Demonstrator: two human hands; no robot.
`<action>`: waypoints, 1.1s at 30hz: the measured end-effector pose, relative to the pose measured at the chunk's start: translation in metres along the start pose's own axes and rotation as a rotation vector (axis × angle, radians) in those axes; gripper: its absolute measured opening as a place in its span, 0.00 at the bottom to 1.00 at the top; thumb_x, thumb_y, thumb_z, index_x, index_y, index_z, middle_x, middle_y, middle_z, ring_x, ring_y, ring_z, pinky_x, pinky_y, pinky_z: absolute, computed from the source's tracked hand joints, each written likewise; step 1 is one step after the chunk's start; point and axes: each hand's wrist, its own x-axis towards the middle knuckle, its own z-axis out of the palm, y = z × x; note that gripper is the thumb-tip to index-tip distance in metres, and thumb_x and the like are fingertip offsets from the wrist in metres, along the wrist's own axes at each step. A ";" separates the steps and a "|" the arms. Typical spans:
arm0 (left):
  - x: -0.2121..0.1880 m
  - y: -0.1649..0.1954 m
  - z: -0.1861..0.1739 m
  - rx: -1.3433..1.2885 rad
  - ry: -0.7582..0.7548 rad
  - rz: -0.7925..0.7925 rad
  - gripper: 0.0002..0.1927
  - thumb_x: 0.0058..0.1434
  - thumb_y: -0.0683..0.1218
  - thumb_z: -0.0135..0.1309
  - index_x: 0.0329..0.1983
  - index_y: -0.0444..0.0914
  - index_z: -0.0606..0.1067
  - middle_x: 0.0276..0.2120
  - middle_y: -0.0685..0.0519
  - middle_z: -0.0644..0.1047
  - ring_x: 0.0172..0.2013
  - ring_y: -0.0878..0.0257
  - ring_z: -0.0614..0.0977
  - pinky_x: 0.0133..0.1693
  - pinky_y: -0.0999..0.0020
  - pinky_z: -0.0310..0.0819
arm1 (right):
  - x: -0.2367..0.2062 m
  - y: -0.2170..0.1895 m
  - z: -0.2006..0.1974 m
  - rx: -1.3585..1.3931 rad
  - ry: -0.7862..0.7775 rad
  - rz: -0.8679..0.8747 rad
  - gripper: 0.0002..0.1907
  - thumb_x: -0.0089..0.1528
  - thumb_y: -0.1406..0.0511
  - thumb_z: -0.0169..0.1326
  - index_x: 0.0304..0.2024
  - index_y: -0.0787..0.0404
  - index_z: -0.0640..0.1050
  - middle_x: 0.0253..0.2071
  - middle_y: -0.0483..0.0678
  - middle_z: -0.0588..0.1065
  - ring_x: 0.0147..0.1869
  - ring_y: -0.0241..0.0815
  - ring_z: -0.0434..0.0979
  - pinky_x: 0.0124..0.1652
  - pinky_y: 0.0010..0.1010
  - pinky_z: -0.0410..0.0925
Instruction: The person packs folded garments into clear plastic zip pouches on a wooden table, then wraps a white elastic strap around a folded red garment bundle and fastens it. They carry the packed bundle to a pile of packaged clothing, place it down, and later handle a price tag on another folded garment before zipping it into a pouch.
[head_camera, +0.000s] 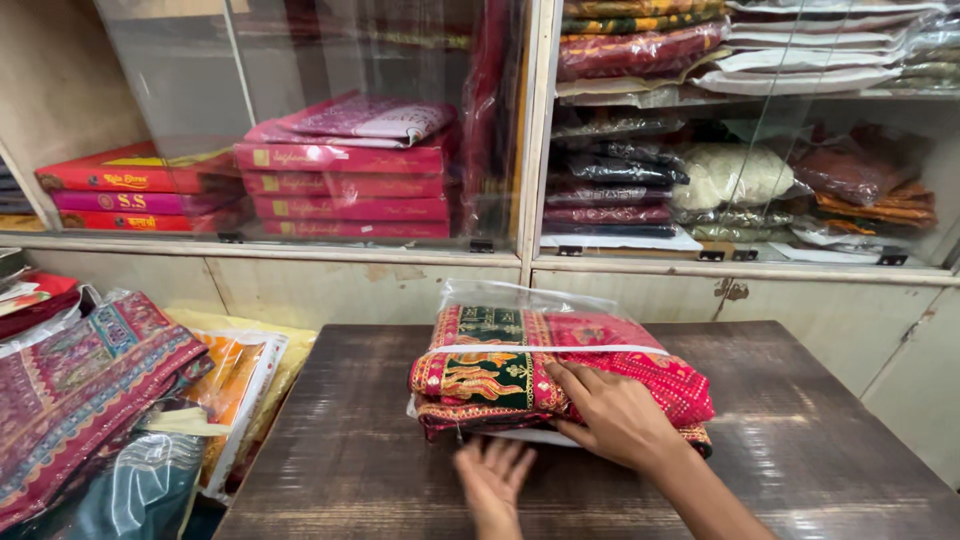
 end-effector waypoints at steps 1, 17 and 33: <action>0.002 -0.005 0.004 0.093 0.014 -0.037 0.37 0.64 0.63 0.41 0.71 0.39 0.57 0.59 0.36 0.72 0.56 0.41 0.79 0.52 0.44 0.80 | 0.002 -0.002 0.002 0.001 -0.015 0.021 0.42 0.59 0.49 0.61 0.70 0.58 0.63 0.65 0.57 0.70 0.53 0.57 0.78 0.45 0.44 0.73; -0.004 -0.003 0.023 0.285 0.072 -0.202 0.22 0.66 0.47 0.47 0.64 0.46 0.64 0.54 0.47 0.77 0.50 0.55 0.82 0.48 0.51 0.79 | 0.001 -0.025 0.013 -0.009 -0.014 0.023 0.41 0.59 0.50 0.59 0.70 0.58 0.64 0.63 0.58 0.71 0.56 0.56 0.76 0.51 0.43 0.71; -0.007 0.007 0.011 0.337 0.139 -0.217 0.17 0.68 0.40 0.42 0.58 0.34 0.71 0.48 0.43 0.81 0.45 0.49 0.86 0.47 0.51 0.84 | 0.004 -0.053 0.045 -0.261 0.075 -0.074 0.40 0.58 0.57 0.57 0.69 0.60 0.57 0.67 0.62 0.63 0.70 0.62 0.62 0.61 0.56 0.59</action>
